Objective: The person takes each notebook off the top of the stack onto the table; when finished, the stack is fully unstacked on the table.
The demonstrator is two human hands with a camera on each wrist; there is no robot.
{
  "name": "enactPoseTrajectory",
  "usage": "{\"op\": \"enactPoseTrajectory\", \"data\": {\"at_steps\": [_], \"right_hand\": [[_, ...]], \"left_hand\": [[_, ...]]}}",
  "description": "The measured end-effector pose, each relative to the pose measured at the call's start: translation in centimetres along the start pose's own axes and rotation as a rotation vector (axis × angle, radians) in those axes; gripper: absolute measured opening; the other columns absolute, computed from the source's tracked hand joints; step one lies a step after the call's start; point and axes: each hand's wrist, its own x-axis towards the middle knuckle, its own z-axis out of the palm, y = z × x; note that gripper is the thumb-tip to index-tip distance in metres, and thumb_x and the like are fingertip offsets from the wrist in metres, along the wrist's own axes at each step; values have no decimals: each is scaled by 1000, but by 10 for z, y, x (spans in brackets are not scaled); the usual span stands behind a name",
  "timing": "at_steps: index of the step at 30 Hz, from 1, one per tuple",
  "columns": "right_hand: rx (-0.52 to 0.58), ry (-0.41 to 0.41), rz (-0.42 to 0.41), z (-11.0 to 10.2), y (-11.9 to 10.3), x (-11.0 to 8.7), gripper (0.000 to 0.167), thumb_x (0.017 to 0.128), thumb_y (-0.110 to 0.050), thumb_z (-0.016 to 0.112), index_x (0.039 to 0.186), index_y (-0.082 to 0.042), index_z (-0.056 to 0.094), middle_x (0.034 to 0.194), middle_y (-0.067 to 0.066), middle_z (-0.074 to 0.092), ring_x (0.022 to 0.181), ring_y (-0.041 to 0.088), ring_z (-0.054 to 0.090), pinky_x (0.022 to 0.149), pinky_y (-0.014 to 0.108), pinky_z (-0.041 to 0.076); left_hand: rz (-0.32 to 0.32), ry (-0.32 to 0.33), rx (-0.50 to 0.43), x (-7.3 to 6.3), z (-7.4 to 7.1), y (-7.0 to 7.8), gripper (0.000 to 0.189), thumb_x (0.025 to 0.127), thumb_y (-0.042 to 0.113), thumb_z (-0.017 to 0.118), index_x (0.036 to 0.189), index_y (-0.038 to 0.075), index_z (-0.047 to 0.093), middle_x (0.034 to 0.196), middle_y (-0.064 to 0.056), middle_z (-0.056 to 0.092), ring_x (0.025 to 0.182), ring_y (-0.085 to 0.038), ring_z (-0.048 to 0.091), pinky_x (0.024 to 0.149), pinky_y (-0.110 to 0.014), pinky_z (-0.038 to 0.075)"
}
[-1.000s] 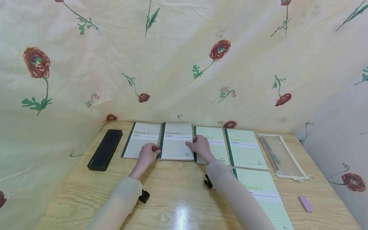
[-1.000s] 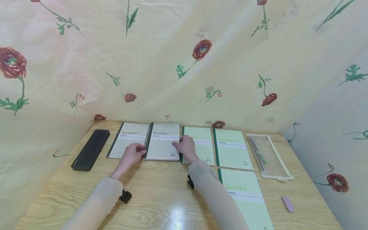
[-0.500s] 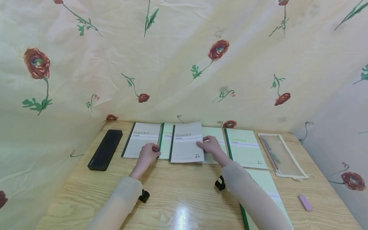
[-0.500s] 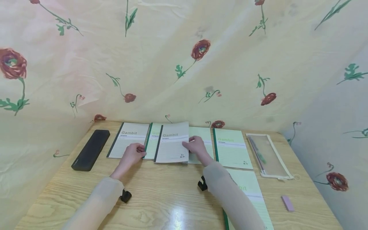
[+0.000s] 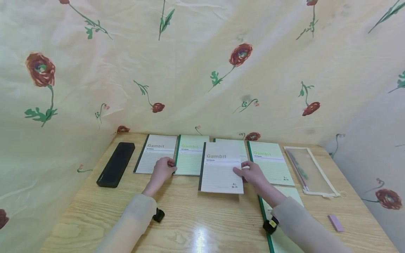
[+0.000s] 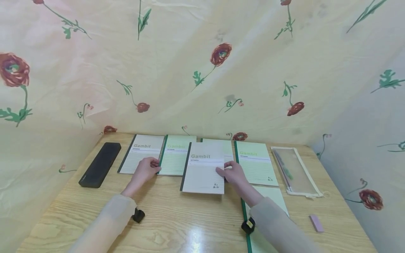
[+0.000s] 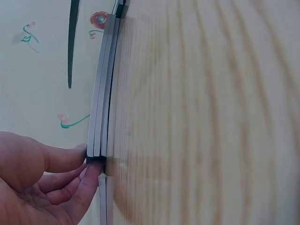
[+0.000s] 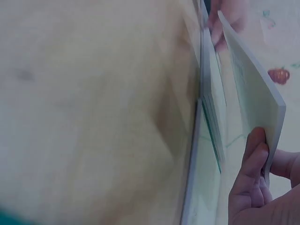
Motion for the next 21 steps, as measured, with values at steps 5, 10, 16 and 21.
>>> {"op": "enactPoseTrajectory", "data": {"at_steps": [5, 10, 16, 21], "right_hand": [[32, -21, 37, -10, 17, -29, 39, 95, -24, 69, 114, 4, 49, 83, 7, 65, 72, 17, 59, 69, 33, 49], [30, -27, 72, -18, 34, -53, 41, 95, -26, 70, 115, 3, 50, 80, 6, 66, 72, 18, 60, 68, 34, 44], [56, -9, 126, -20, 53, -74, 35, 93, -22, 72, 107, 1, 49, 76, 6, 68, 68, 19, 61, 65, 32, 43], [71, -10, 171, -17, 65, -86, 35, 92, -20, 73, 105, 0, 48, 75, 8, 69, 67, 20, 61, 64, 32, 44]], "left_hand": [[-19, -8, -6, 0, 1, 1, 21, 89, -1, 71, 109, -7, 67, 96, -13, 68, 91, -26, 64, 83, -40, 53], [-22, -6, -9, 0, 0, 3, 21, 89, -1, 70, 109, -7, 67, 96, -13, 68, 91, -26, 64, 83, -40, 53], [-26, -13, -7, -1, -1, 3, 21, 89, -1, 70, 110, -7, 67, 96, -13, 68, 91, -26, 64, 82, -40, 52], [-25, -18, -9, 0, -1, 2, 21, 89, -1, 70, 109, -7, 67, 96, -13, 68, 90, -26, 64, 82, -40, 52]]}}
